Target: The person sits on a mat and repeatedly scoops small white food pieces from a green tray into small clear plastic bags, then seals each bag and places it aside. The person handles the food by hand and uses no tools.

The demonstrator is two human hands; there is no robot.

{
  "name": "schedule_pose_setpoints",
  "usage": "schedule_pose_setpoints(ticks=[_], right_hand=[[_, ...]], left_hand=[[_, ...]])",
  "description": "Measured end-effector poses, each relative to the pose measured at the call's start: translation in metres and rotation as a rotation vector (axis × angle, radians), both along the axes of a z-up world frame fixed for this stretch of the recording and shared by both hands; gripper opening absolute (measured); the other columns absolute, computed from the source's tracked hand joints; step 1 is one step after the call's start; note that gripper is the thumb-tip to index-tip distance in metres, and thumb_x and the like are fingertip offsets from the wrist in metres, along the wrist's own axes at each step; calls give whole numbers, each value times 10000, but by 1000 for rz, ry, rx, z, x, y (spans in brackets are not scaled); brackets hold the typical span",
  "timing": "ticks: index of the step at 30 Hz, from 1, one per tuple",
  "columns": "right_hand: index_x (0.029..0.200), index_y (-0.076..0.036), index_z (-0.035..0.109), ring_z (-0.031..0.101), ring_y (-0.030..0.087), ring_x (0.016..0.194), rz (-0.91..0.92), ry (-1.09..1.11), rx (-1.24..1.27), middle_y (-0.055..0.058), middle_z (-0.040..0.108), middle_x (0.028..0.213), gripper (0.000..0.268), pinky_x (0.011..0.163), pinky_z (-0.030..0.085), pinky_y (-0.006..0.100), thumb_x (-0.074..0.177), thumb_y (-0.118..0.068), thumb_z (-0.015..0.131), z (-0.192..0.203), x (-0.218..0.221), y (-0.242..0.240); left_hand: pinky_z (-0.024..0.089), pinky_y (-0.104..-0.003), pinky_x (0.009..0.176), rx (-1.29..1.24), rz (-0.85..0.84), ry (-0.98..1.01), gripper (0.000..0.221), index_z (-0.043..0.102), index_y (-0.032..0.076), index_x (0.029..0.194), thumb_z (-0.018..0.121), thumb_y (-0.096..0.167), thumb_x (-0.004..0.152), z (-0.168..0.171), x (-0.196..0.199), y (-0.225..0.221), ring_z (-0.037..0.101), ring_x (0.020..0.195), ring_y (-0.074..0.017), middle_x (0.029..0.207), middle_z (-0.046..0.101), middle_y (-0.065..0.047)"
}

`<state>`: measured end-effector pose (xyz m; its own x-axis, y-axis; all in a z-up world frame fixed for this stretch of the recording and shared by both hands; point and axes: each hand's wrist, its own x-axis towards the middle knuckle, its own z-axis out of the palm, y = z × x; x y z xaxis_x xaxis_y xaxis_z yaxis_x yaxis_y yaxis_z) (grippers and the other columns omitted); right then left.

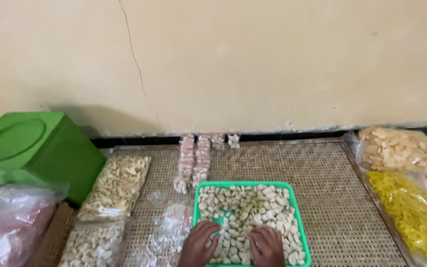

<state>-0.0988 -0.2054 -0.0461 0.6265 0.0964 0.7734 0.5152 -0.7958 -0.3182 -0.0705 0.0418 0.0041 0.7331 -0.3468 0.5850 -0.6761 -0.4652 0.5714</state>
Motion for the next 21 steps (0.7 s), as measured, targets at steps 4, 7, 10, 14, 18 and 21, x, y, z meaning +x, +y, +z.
schedule_pose_setpoints(ticks=[4,7,10,14,18,21], right_hand=[[973,-161,730,648,225,957,-36,135,56,-4,727,1025,105,804,466,396,869,-154,748,18,0,11],[934,-188,737,646,204,936,-59,109,97,-47,730,1004,46,784,448,382,892,-197,725,15,7,18],[1000,-172,733,646,231,960,-31,153,85,-10,724,1039,137,771,452,408,865,-146,743,8,8,22],[949,-139,727,658,218,899,60,187,103,-9,738,974,67,794,456,402,888,-158,711,19,22,32],[974,-151,729,659,220,920,127,202,63,-4,735,993,98,814,464,399,877,-157,736,10,37,25],[962,-162,722,669,212,904,150,182,143,-13,738,985,79,860,455,381,892,-131,705,1,44,17]], left_hand=[[500,-424,967,21,-33,77,179,718,67,1108,657,165,972,20,-7,12,639,1098,-275,1120,731,-80],[524,-409,891,42,-68,28,164,709,53,1103,665,141,972,20,-2,19,642,1060,-284,1109,719,-104],[523,-419,916,53,-88,47,150,715,74,1092,689,114,950,15,8,20,650,1087,-280,1122,727,-90],[514,-409,889,63,-87,146,191,714,82,1127,669,172,965,7,30,23,644,1068,-265,1136,730,-85],[532,-396,855,-47,-28,239,179,745,110,1090,689,187,939,-9,47,29,693,977,-230,1045,777,-63],[543,-350,836,-78,17,188,100,765,145,1001,710,137,917,-21,57,43,730,894,-216,986,803,-18]])
